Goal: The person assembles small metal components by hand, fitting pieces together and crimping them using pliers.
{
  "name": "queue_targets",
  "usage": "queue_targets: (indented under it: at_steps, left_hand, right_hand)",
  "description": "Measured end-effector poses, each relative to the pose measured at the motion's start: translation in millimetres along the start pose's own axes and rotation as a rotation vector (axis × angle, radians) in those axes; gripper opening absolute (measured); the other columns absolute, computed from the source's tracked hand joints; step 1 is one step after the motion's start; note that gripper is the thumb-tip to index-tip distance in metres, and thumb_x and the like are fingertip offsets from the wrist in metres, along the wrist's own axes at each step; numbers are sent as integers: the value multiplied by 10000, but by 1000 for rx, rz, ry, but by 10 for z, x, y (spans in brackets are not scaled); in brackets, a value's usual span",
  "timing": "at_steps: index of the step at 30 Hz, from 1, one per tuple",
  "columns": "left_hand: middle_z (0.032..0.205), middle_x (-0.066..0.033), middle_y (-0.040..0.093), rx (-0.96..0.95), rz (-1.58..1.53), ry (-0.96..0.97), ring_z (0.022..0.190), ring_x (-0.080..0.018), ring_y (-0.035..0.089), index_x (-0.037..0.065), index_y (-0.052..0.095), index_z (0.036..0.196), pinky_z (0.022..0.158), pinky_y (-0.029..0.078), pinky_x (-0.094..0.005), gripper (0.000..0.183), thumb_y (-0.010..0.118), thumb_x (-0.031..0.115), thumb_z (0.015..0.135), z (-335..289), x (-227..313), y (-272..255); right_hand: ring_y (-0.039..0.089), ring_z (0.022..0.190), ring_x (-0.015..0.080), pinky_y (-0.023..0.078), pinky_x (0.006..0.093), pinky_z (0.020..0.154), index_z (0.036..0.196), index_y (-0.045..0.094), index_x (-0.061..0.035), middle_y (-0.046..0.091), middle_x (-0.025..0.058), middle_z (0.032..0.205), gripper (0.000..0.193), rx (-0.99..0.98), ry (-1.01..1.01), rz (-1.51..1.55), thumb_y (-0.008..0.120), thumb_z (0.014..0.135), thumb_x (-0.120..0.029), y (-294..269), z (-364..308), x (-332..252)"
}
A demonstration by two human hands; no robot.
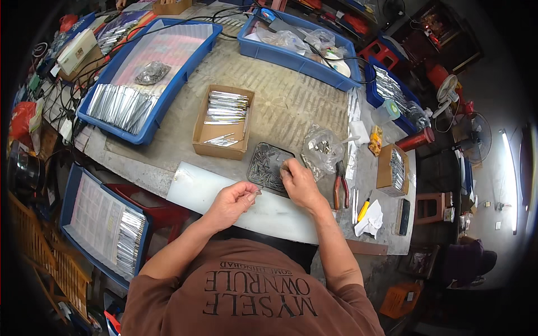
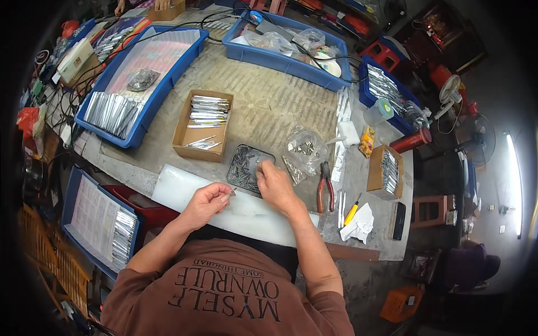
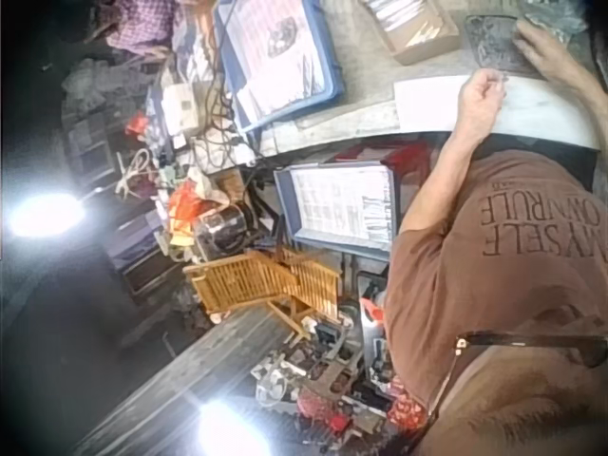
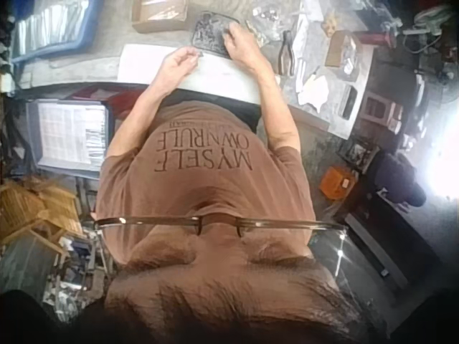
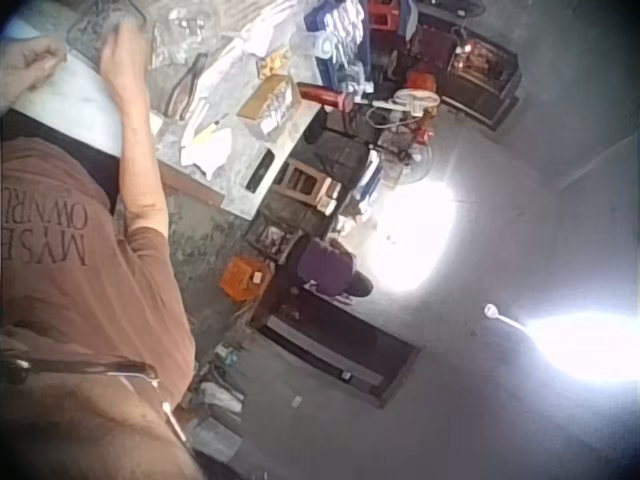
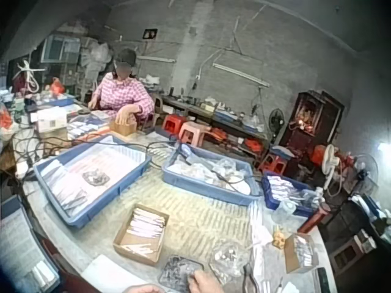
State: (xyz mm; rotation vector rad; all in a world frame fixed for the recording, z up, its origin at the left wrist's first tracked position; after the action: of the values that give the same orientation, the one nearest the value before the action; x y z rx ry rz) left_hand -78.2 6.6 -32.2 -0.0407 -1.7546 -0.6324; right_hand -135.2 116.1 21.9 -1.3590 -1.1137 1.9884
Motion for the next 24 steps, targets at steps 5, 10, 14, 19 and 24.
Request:
queue_targets:
  at_steps: [5,10,14,19,24]
  left_hand:
    - [674,52,428,12,63,39,565,-10,350,8,486,915,503,313,-149,138,458,100,817,16,56,11]
    - [690,47,443,26,102,51,589,-9,372,0,496,906,523,333,-152,131,468,85,810,29,74,25]
    - [682,44,446,24,158,102,582,-13,371,3,501,889,516,334,-158,121,475,87,806,49,93,54]
    - [660,35,449,26,242,137,571,-22,377,7,509,867,510,340,-168,110,488,90,798,44,145,79]
    - [665,19,466,28,263,151,586,-39,401,7,519,851,529,361,-184,109,500,96,792,35,170,91]
  right_hand:
    - [542,672,194,411,265,589,818,517,5,560,118,741,117,-101,190,512,526,718,-54,2,-111,45]
    - [471,647,88,385,215,583,830,529,5,522,27,732,119,-126,68,538,521,724,-47,-113,-133,-193]
    - [522,661,150,406,250,582,847,524,-14,545,87,747,124,-143,-20,484,513,730,-50,-180,-153,-375]
    - [528,629,154,413,258,562,883,489,-25,541,79,724,157,-167,2,509,515,729,-44,-161,-184,-379]
    - [532,634,173,415,265,569,867,483,-29,537,84,725,145,-178,0,518,514,726,-33,-144,-206,-370]
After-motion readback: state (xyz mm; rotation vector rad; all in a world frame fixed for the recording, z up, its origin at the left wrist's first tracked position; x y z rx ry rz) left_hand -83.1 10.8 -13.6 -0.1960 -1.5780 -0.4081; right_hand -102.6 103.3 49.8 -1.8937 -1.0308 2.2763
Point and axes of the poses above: each hand's wrist, its own z-axis towards the middle knuckle, its own y-axis out of the palm, x = y × z, the point moved 10 cm from there along z, towards the middle knuckle
